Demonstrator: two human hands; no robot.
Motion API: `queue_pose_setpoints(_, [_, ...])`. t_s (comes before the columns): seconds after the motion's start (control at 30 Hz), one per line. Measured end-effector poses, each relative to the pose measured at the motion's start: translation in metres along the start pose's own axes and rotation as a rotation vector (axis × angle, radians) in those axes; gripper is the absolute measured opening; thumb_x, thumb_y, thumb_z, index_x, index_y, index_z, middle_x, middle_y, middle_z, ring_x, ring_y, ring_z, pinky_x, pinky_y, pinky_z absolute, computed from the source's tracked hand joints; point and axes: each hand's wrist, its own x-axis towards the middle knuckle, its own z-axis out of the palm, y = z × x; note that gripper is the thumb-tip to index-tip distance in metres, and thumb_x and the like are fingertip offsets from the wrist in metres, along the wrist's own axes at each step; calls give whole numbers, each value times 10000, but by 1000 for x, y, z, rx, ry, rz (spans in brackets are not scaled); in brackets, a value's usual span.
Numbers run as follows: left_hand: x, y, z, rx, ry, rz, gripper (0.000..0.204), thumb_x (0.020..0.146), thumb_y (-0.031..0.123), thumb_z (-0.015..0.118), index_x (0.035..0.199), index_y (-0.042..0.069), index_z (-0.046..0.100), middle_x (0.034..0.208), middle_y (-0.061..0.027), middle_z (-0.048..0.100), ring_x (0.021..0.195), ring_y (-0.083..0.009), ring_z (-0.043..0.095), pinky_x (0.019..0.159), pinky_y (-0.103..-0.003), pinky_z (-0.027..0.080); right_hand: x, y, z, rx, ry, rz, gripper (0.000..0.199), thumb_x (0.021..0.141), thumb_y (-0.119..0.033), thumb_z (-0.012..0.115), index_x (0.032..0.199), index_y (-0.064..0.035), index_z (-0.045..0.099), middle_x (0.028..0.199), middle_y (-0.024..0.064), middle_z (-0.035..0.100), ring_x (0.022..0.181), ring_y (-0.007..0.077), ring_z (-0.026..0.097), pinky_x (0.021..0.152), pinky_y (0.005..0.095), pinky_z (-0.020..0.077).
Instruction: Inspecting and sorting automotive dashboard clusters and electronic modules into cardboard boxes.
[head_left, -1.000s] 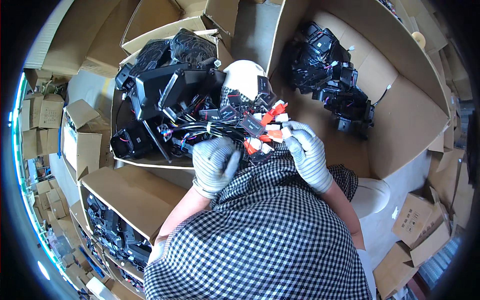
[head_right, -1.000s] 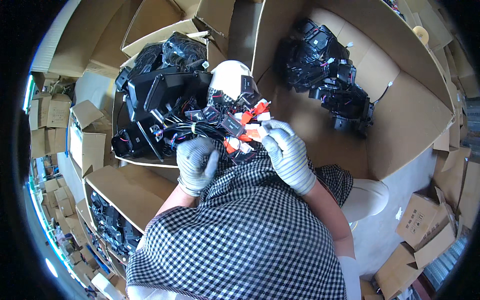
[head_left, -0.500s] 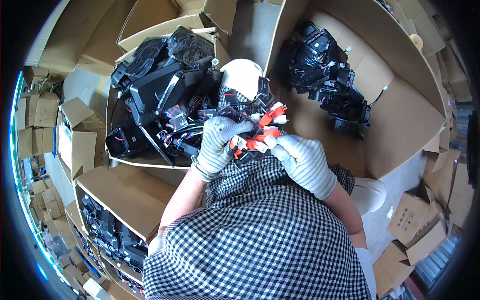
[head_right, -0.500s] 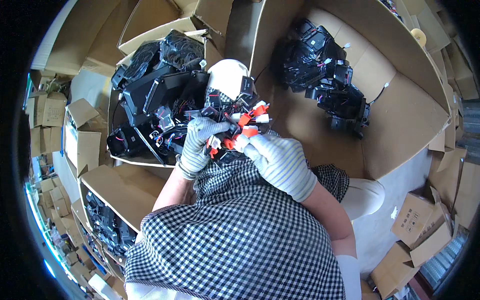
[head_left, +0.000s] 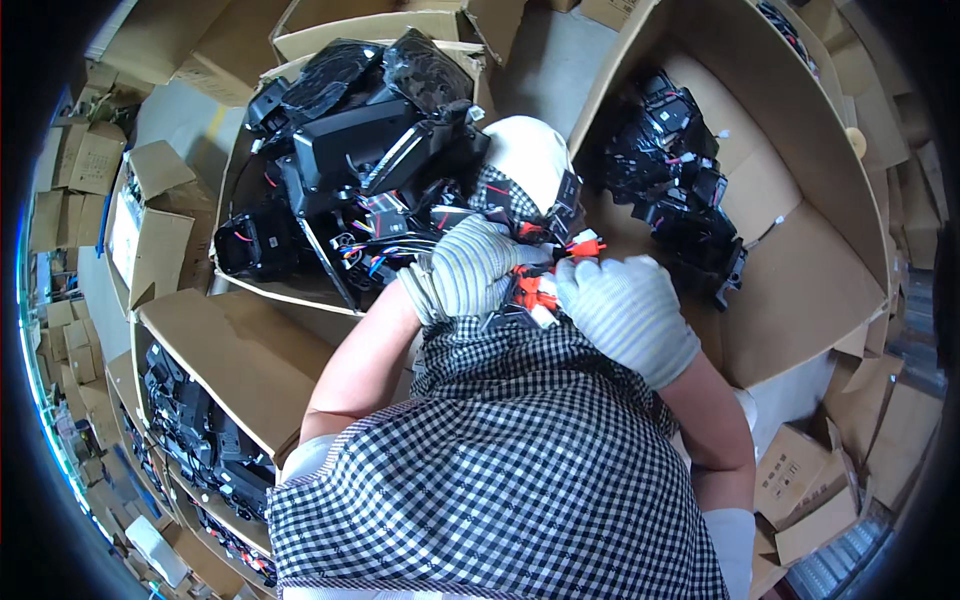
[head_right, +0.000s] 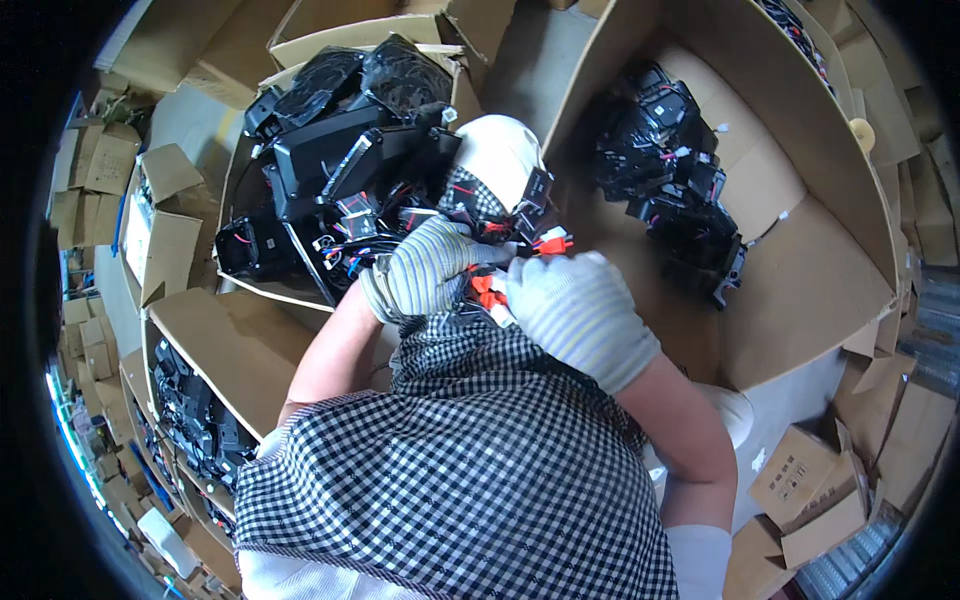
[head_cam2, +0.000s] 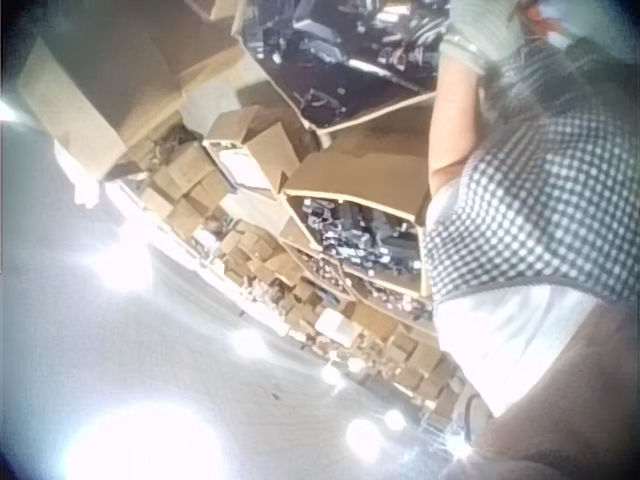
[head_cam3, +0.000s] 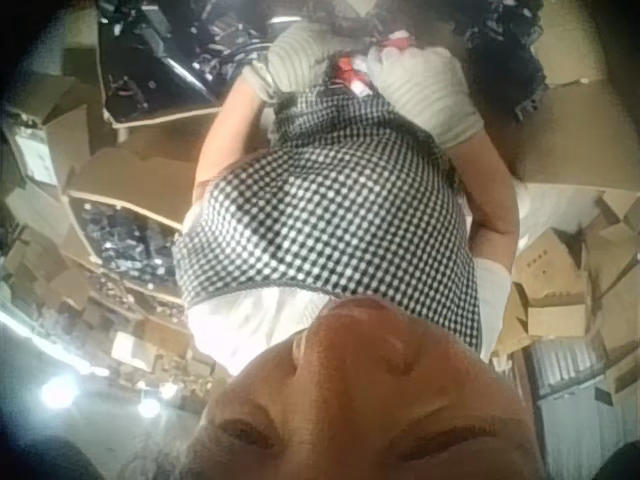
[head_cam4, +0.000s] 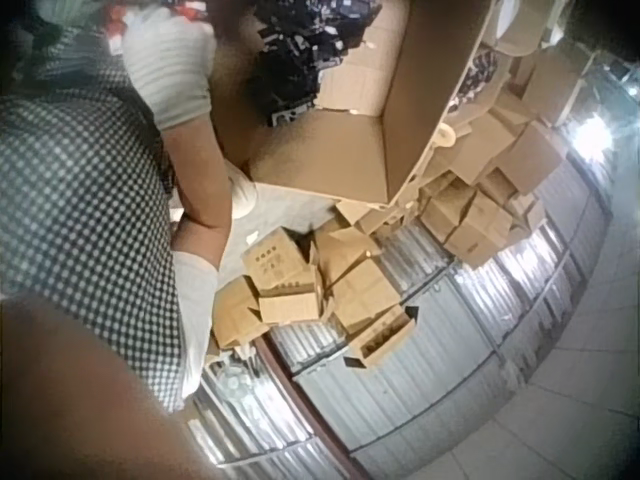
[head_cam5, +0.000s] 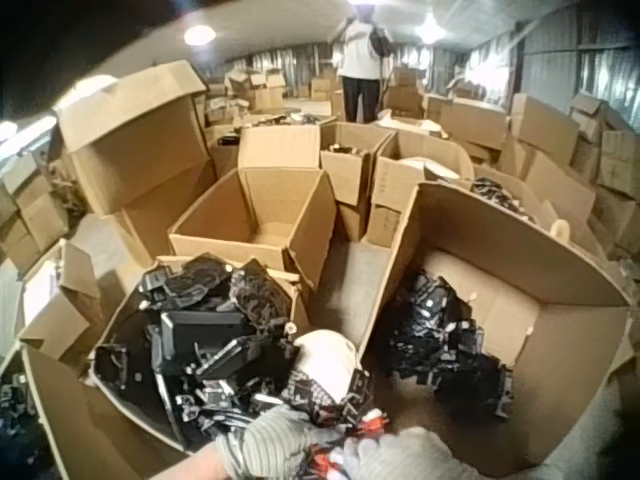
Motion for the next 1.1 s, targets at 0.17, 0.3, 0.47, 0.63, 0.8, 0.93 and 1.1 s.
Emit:
queue_pose_setpoints(0.17, [0,-6,8,23,-77,-81,477,704,40,557,1164,126,651,852,-189,645,794,-361,618,753,-380,492,21,10,4,113,-252,-76,141,823,-245,556,837,-144,654,687,30,613,580,195,629,495,354,479])
queue_pose_setpoints(0.3, [-2,-6,11,-61,-52,-65,501,631,82,565,1122,80,664,993,-205,657,898,-384,609,846,-422,480,10,6,39,287,-53,-141,101,793,-241,613,801,-162,675,682,-3,608,654,177,636,558,344,510])
queue_pose_setpoints(0.47, [2,-11,24,86,-87,-62,395,730,165,580,1116,157,660,812,-138,649,759,-337,615,718,-412,481,-4,-7,57,452,300,86,96,799,-223,645,831,-132,648,658,48,569,537,230,575,503,379,441])
queue_pose_setpoints(0.63, [-4,-12,29,78,-16,-109,369,737,201,577,1092,161,671,703,-135,626,665,-322,607,672,-406,479,0,-7,51,387,131,42,177,806,-220,654,930,-93,651,708,80,603,553,250,580,508,382,440])
queue_pose_setpoints(0.8, [-4,-3,38,139,110,-190,301,737,222,557,998,172,698,660,-122,607,655,-316,602,651,-428,470,-6,-4,86,638,197,211,192,858,-207,606,964,-49,636,818,149,635,665,330,617,603,419,488])
queue_pose_setpoints(0.93, [-6,-3,43,181,144,-178,226,723,255,565,883,155,691,632,-113,585,630,-314,591,606,-438,445,-12,-11,100,641,199,255,181,888,-196,565,955,-41,628,854,169,639,708,353,624,633,444,483])
queue_pose_setpoints(1.1, [1,-1,41,229,131,-239,203,716,274,572,826,146,685,628,-99,601,601,-305,619,562,-435,464,-11,-8,106,615,226,267,199,910,-217,554,940,-31,617,832,185,628,716,363,620,639,453,474])
